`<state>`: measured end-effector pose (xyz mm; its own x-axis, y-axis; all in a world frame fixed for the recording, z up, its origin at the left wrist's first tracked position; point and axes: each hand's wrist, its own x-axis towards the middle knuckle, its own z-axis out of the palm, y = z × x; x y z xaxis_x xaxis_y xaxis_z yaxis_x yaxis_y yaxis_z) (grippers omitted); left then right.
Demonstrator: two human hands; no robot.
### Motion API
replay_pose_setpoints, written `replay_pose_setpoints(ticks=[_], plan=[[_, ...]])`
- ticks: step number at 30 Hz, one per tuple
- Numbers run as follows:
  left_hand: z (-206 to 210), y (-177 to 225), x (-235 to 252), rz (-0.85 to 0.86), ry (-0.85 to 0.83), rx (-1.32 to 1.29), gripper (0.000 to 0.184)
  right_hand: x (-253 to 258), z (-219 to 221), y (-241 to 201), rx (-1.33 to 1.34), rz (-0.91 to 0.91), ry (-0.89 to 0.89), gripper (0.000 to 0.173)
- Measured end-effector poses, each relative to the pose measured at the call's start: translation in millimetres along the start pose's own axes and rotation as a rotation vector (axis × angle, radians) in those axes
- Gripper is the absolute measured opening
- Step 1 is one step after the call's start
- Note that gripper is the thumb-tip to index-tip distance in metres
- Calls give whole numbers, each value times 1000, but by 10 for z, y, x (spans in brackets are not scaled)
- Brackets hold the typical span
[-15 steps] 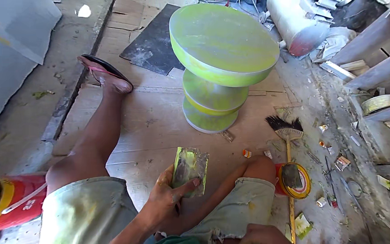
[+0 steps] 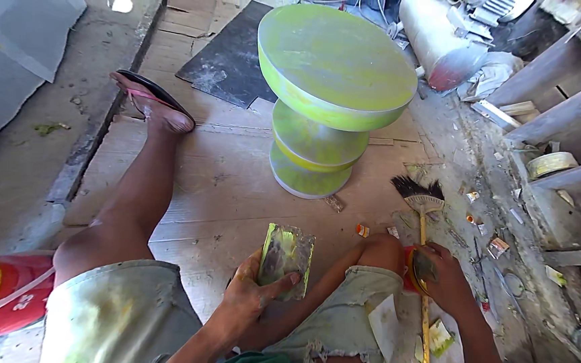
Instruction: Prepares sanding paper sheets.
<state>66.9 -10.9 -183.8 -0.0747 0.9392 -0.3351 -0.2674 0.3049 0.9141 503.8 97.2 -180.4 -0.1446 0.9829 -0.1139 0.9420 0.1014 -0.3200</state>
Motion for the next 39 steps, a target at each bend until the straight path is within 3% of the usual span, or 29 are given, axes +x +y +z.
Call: replay_pose_setpoints(ticks=[2, 4, 7, 11, 14, 16, 18, 20, 22, 23, 25, 27, 29, 31, 34, 39], plan=[[-8, -39, 15, 7, -14, 21, 71, 211, 117, 407, -109, 51, -119, 88], [-12, -60, -6, 9, -21, 28, 73, 321, 201, 685, -129, 40, -224, 92], [-35, -59, -33, 25, -13, -15, 71, 371, 153, 767, -109, 5, -244, 76], [-76, -76, -20, -14, 33, -87, 71, 384, 47, 794, -199, -75, -245, 70], [-80, -57, -1, -8, 53, -140, 71, 387, -254, 722, -257, -112, -211, 41], [-78, -21, 20, 15, 77, -144, 71, 315, -511, 539, -48, -155, 13, 33], [-52, 16, 78, 37, 103, -153, 73, 259, -725, 151, 328, -223, 292, 26], [24, 81, 134, 45, 103, -185, 73, 152, -847, -443, 700, -214, 412, 48], [139, 171, 187, 74, 48, -251, 70, 31, -774, -1024, 940, -194, 405, 70], [201, 216, 210, 88, 21, -283, 68, -20, -643, -1257, 1015, -207, 383, 73], [298, 307, 238, 93, -28, -351, 66, -126, -256, -1646, 1201, -186, 352, 57], [332, 357, 243, 89, -55, -414, 67, -217, 81, -2020, 1454, -54, 344, 32], [298, 373, 234, 73, -47, -460, 69, -269, 261, -2352, 1624, 112, 323, 22], [244, 362, 208, 69, 3, -495, 69, -316, 337, -2588, 1645, 198, 315, 21], [137, 362, 171, 73, 89, -523, 69, -393, 378, -2772, 1573, 97, 323, 26], [-96, 409, 172, 207, 136, -362, 73, -431, 301, -2773, 1344, -93, 77, 59]])
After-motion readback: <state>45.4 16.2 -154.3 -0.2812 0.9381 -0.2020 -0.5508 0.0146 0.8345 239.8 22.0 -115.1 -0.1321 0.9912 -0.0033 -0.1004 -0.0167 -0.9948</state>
